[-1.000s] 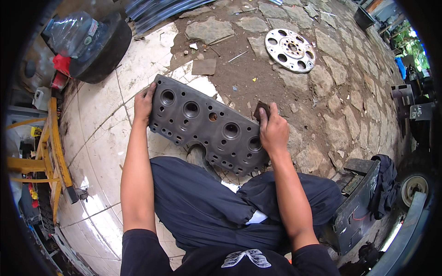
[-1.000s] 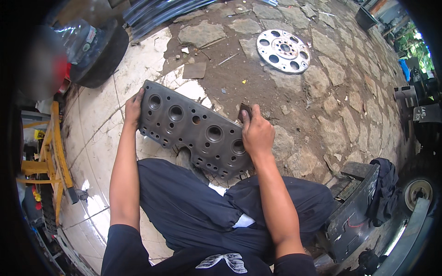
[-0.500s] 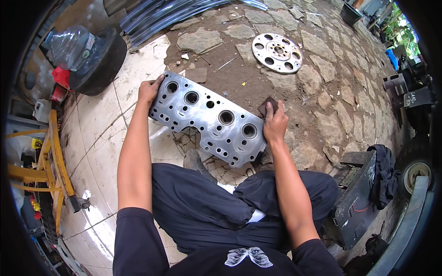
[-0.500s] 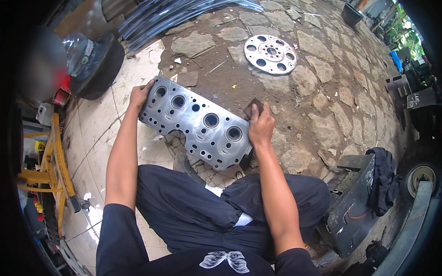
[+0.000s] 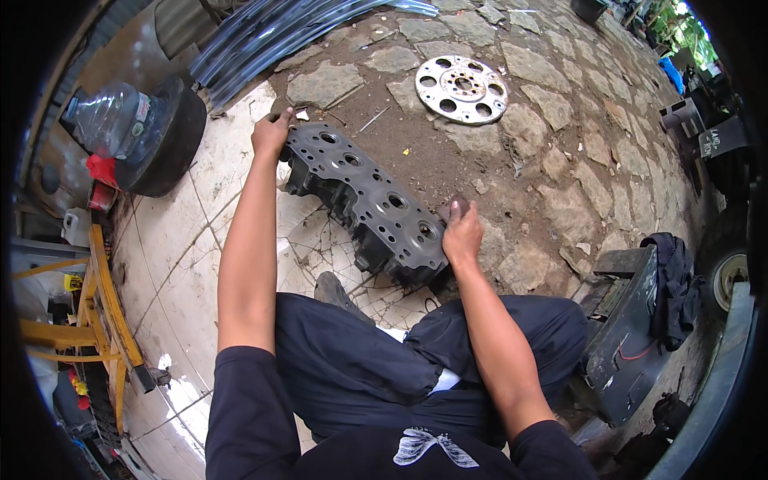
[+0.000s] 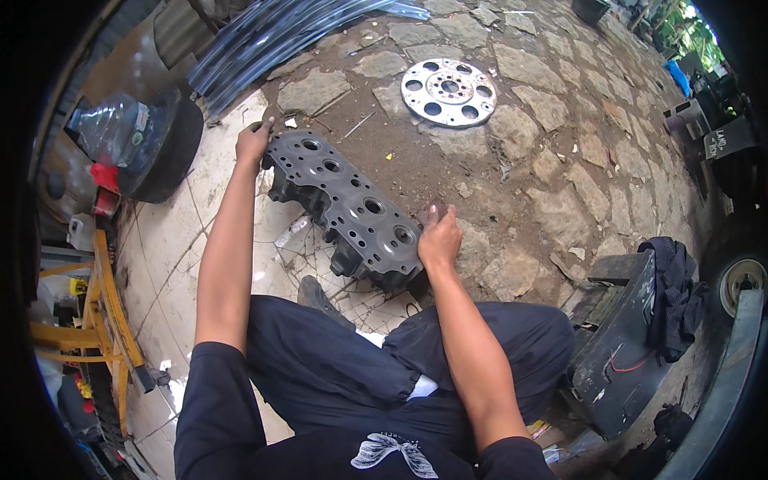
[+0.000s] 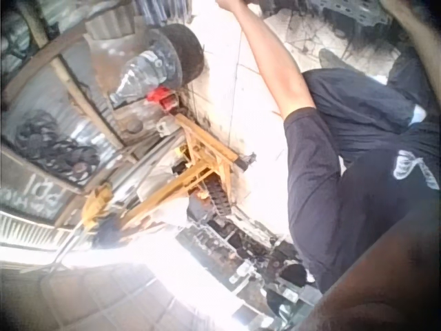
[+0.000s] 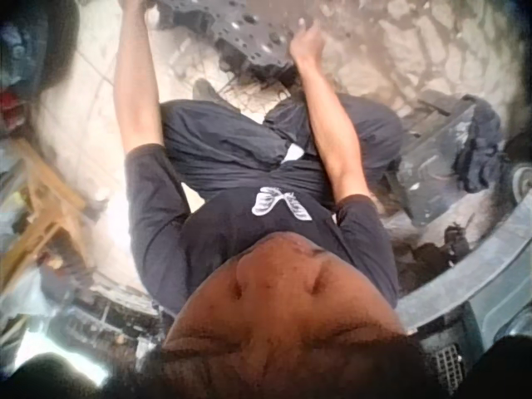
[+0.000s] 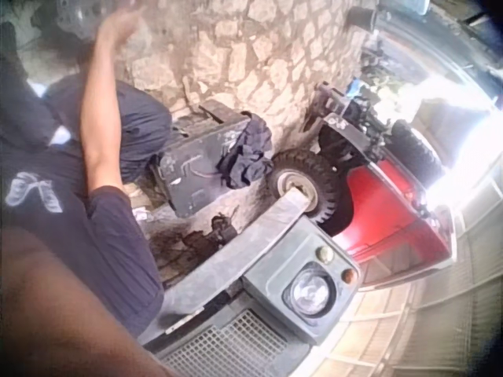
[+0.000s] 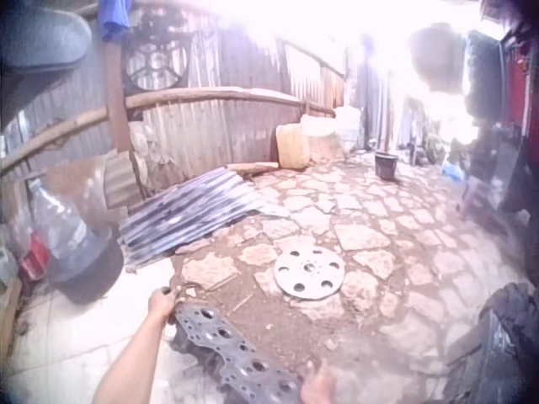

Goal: The person scrapes the surface of a metal engine cylinder head using a small abrasive block. They work on the flat face and around the circular openings, occasionally flipping the part to access different areas.

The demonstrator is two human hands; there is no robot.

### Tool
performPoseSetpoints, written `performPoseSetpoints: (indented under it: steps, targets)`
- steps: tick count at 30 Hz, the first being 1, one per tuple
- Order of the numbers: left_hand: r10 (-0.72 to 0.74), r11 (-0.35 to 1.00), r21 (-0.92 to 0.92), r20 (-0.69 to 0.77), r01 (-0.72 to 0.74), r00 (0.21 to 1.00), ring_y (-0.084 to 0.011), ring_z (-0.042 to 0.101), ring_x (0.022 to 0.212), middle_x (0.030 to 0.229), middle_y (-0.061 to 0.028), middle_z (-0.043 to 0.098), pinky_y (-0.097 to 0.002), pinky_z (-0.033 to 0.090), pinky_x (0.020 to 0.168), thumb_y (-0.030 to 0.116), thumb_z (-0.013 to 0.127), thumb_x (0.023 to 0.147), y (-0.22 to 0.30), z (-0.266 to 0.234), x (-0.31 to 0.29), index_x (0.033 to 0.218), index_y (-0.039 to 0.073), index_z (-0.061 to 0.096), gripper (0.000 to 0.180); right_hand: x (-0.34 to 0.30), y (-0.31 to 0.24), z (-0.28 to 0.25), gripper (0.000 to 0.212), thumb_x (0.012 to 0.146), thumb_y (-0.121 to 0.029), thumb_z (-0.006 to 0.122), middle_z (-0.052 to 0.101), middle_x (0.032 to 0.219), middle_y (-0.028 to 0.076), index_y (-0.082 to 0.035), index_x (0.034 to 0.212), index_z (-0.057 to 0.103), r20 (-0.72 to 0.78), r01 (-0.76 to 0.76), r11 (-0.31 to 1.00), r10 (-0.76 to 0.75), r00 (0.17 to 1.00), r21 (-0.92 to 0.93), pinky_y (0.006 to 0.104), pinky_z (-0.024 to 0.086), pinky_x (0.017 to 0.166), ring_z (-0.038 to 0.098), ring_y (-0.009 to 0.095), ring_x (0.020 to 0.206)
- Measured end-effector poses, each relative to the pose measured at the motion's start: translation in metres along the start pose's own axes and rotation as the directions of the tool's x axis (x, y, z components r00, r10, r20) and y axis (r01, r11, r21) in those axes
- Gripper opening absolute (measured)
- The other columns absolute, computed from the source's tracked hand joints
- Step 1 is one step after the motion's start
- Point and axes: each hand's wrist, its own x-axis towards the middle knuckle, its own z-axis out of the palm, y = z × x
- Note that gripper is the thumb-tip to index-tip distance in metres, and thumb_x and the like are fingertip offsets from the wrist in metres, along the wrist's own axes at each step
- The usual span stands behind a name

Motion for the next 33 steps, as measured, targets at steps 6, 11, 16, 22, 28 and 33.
performPoseSetpoints:
  steps: [6,11,16,22,28,33]
  targets:
    - [0.080,0.959,-0.266,-0.074,-0.097,0.994,-0.0370,0.066,0.128,0.139,-0.0252,0.068,-0.0427,0.047,0.112,0.051,0.072,0.099,-0.013,-0.020,-0.155,0.146,0.001,0.060,0.070,-0.040,-0.028,-0.013,0.053,0.109,-0.036,0.054,0.073,0.110,0.035,0.005,0.143,0.054,0.121,-0.072,0.995,0.080,0.989,-0.063,0.0602,0.052,0.094,0.069,0.054,0.107]
    - [0.041,0.989,-0.134,-0.110,-0.055,0.993,-0.0459,0.054,0.140,0.145,-0.0375,0.057,-0.0478,0.041,0.119,0.060,0.082,0.087,-0.027,0.026,-0.311,0.145,-0.011,0.054,0.097,-0.059,-0.017,0.006,0.049,0.110,-0.037,0.052,0.070,0.119,0.034,0.002,0.138,0.055,0.021,-0.188,0.982,0.187,0.982,0.036,0.0605,0.050,0.094,0.067,0.053,0.110]
    - [-0.201,0.972,0.104,-0.077,0.208,0.977,-0.0440,0.076,0.102,0.103,-0.0262,0.079,-0.0476,0.057,0.094,0.064,0.087,0.078,-0.023,0.034,-0.305,0.109,-0.006,0.080,0.077,-0.102,-0.027,0.006,0.052,0.110,-0.038,0.052,0.069,0.122,0.034,0.005,0.138,0.054,0.121,-0.182,0.979,0.171,0.978,0.087,0.0610,0.049,0.098,0.066,0.053,0.114]
    - [-0.126,0.974,0.177,-0.099,0.142,0.987,-0.0396,0.078,0.094,0.097,-0.0269,0.079,-0.0462,0.060,0.089,0.070,0.092,0.065,-0.026,-0.014,-0.268,0.103,-0.006,0.081,0.086,-0.146,-0.022,0.011,0.050,0.108,-0.036,0.057,0.071,0.118,0.034,0.007,0.131,0.061,0.328,-0.008,0.988,-0.044,0.944,0.155,0.0598,0.050,0.099,0.067,0.054,0.113]
    - [0.098,0.971,0.214,0.065,-0.110,0.993,-0.0293,0.079,0.082,0.092,-0.0174,0.081,-0.0420,0.063,0.083,0.067,0.092,0.067,-0.048,-0.062,-0.218,0.104,0.000,0.083,0.077,-0.141,-0.041,0.000,0.055,0.106,-0.038,0.060,0.070,0.120,0.036,0.009,0.136,0.062,0.448,0.121,0.967,-0.213,0.868,0.224,0.0564,0.052,0.103,0.068,0.053,0.116]
    - [0.120,0.955,0.237,0.238,-0.177,0.964,-0.0299,0.080,0.095,0.103,-0.0185,0.082,-0.0400,0.062,0.090,0.061,0.094,0.069,-0.040,-0.076,-0.203,0.110,-0.002,0.082,0.077,-0.056,-0.028,0.007,0.061,0.107,-0.042,0.060,0.070,0.128,0.033,0.008,0.143,0.058,0.255,-0.104,0.955,0.031,0.967,0.279,0.0521,0.049,0.109,0.066,0.049,0.125]
